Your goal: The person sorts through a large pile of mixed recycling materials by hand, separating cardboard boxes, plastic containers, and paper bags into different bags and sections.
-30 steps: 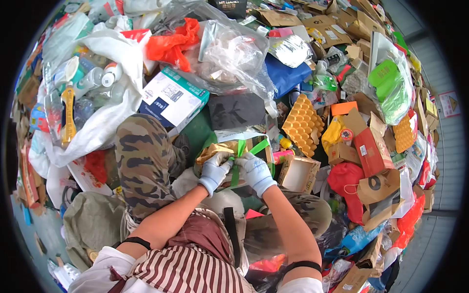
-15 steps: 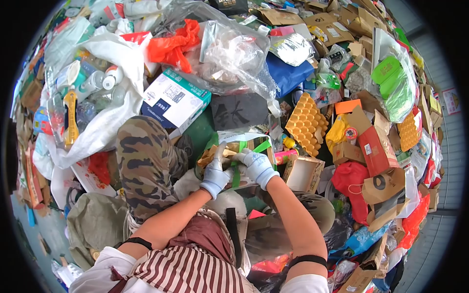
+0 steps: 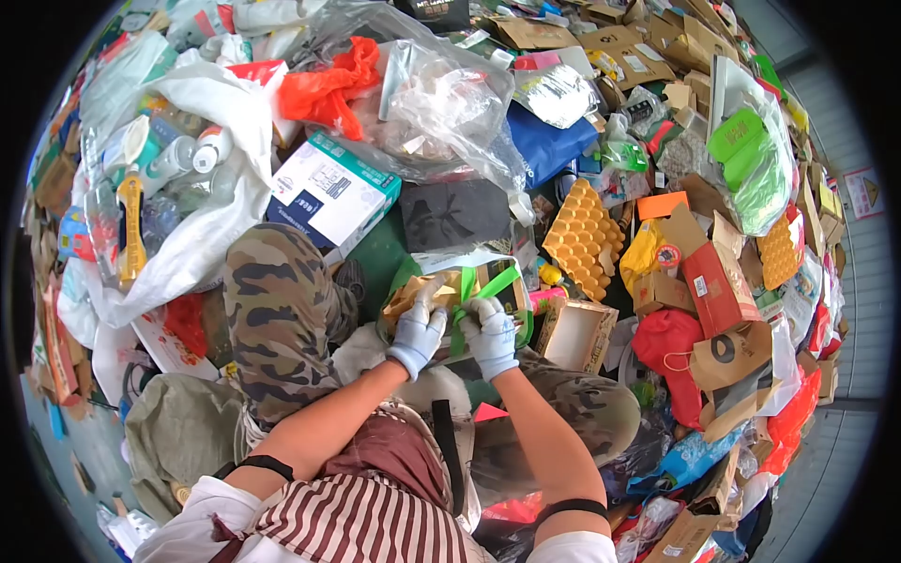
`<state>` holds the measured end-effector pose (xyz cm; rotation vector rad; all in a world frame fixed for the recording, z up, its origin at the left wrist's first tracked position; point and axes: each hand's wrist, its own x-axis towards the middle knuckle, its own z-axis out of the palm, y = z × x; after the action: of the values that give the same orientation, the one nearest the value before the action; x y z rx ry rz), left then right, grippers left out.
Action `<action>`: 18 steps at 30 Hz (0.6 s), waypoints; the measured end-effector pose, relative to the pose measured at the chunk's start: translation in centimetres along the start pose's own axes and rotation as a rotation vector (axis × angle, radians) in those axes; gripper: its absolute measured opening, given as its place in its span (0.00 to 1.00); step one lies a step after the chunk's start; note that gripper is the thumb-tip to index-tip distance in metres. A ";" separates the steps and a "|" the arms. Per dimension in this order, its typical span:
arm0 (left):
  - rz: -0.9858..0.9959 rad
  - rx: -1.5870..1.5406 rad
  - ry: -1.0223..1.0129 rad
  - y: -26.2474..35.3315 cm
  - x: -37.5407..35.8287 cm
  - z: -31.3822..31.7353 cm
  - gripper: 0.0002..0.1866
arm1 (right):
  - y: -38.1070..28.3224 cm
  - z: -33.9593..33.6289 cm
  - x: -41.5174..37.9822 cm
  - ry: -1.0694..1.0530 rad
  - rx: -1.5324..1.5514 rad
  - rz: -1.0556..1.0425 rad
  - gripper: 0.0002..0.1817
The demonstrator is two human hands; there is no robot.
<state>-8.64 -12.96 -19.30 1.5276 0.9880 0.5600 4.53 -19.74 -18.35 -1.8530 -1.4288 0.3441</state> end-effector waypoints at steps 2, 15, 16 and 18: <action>-0.086 0.074 -0.111 0.6 0.0 -0.3 0.28 | -0.2 0.1 -0.4 -0.002 0.011 0.041 0.12; -0.189 -0.619 -0.354 -3.8 1.5 1.7 0.34 | -1.3 -1.1 -1.6 -0.045 0.034 0.112 0.11; -0.193 -0.647 -0.350 -3.6 1.5 1.7 0.34 | -1.3 -1.3 -1.6 -0.086 0.034 0.107 0.11; -0.201 -0.663 -0.326 -3.1 1.4 1.6 0.34 | -1.4 -1.8 -1.5 -0.126 0.042 0.112 0.11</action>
<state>-7.46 -12.85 -22.86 0.8781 0.6053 0.4184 4.16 -21.67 -16.51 -1.9102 -1.3920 0.5511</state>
